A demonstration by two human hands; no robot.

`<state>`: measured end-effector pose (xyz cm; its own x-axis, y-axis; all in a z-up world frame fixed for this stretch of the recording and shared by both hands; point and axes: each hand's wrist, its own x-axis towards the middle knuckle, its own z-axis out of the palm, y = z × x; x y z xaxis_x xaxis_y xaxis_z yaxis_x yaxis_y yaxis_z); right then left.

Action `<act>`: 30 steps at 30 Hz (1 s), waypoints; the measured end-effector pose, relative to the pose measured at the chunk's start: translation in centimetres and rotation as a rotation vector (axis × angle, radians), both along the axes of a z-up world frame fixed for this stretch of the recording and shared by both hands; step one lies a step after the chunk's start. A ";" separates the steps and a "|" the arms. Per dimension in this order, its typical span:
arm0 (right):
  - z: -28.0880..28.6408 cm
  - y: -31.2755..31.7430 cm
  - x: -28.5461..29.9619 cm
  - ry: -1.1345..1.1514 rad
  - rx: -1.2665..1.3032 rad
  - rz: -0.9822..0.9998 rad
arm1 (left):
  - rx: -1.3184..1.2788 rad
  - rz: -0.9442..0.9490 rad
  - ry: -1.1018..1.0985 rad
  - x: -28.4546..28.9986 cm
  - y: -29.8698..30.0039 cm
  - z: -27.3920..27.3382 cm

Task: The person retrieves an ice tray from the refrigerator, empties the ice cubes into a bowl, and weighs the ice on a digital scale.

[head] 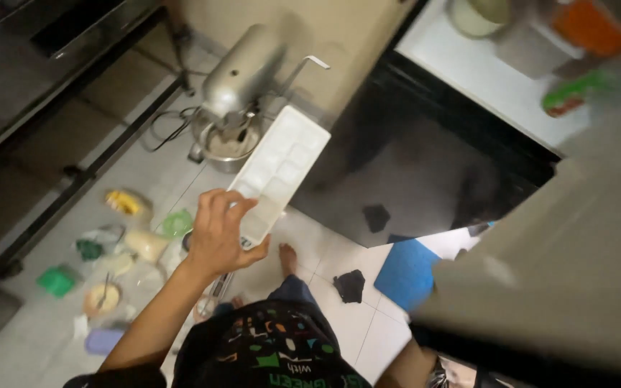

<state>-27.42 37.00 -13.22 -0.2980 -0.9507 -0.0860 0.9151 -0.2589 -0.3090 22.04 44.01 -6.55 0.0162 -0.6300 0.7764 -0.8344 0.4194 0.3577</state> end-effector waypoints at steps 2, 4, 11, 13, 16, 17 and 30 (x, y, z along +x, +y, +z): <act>2.8 -0.4 4.8 -0.005 0.002 0.043 | -0.024 0.028 -0.009 0.8 1.5 -0.9; 6.1 -1.6 9.4 0.001 0.012 0.091 | -0.047 0.054 -0.014 1.8 3.2 -2.0; 4.9 -9.0 23.5 0.340 -0.163 0.604 | 0.034 0.150 -0.064 4.9 7.8 -7.6; 1.2 -8.7 28.2 0.470 -0.116 0.761 | 0.078 0.141 -0.058 5.3 8.4 -10.1; -5.4 -7.9 32.7 1.092 -0.211 1.242 | 0.184 0.067 -0.109 5.0 9.3 -15.3; -8.1 -8.9 33.3 1.256 -0.173 1.284 | 0.205 0.065 -0.123 5.1 9.1 -16.7; -25.7 -15.5 38.8 1.288 -0.122 1.410 | 0.284 0.751 1.897 1.3 0.9 -34.6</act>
<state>11.36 21.48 -38.92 0.7636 -0.5076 -0.3992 -0.2851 0.2896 -0.9137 23.37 44.88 -41.14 0.7668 -0.1927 -0.6123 0.6290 0.0348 0.7767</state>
